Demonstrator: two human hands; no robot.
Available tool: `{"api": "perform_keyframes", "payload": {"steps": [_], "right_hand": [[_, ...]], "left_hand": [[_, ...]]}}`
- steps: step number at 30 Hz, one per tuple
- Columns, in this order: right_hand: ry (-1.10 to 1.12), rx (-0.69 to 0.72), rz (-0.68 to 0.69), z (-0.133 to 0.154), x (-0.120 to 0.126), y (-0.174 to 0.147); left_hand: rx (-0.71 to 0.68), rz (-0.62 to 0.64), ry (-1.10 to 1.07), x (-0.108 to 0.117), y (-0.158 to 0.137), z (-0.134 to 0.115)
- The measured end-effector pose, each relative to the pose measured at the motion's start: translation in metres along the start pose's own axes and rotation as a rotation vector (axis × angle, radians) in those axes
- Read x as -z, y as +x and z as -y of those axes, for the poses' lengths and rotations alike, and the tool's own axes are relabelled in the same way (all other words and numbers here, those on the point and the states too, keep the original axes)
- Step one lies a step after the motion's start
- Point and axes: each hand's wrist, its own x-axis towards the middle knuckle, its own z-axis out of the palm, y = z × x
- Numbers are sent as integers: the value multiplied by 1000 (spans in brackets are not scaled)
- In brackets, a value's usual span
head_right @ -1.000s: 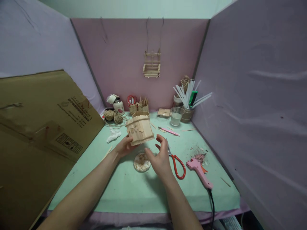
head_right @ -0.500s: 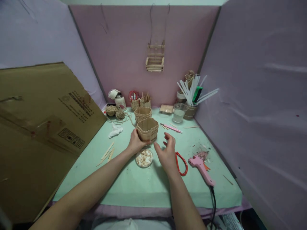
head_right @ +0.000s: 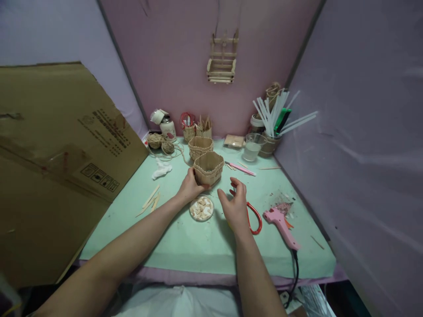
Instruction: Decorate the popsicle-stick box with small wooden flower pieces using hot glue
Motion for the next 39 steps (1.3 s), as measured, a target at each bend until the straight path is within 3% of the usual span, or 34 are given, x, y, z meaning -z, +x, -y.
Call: {"api": "perform_keyframes", "payload": {"steps": [5, 9, 14, 17, 19, 21, 25, 30, 39], "right_hand": [[-15, 17, -15, 4, 4, 0], [23, 79, -34, 20, 8, 0], [-16, 165, 31, 44, 14, -2], [25, 179, 18, 52, 13, -3], [54, 189, 11, 54, 10, -3], [58, 201, 32, 54, 7, -3], [9, 203, 134, 49, 4, -2], [-31, 146, 200, 46, 0, -5], [1, 85, 394, 38, -3, -11]], "left_hand": [[-51, 19, -63, 16, -4, -6], [-69, 75, 193, 46, -3, -19], [-47, 52, 289, 115, 2, -47], [-23, -29, 552, 160, -7, -57], [78, 10, 740, 177, -21, -55], [175, 109, 846, 180, -37, -45], [222, 220, 979, 157, -61, -19], [249, 201, 1123, 135, -62, -4], [238, 196, 1197, 128, -54, -1]]}}
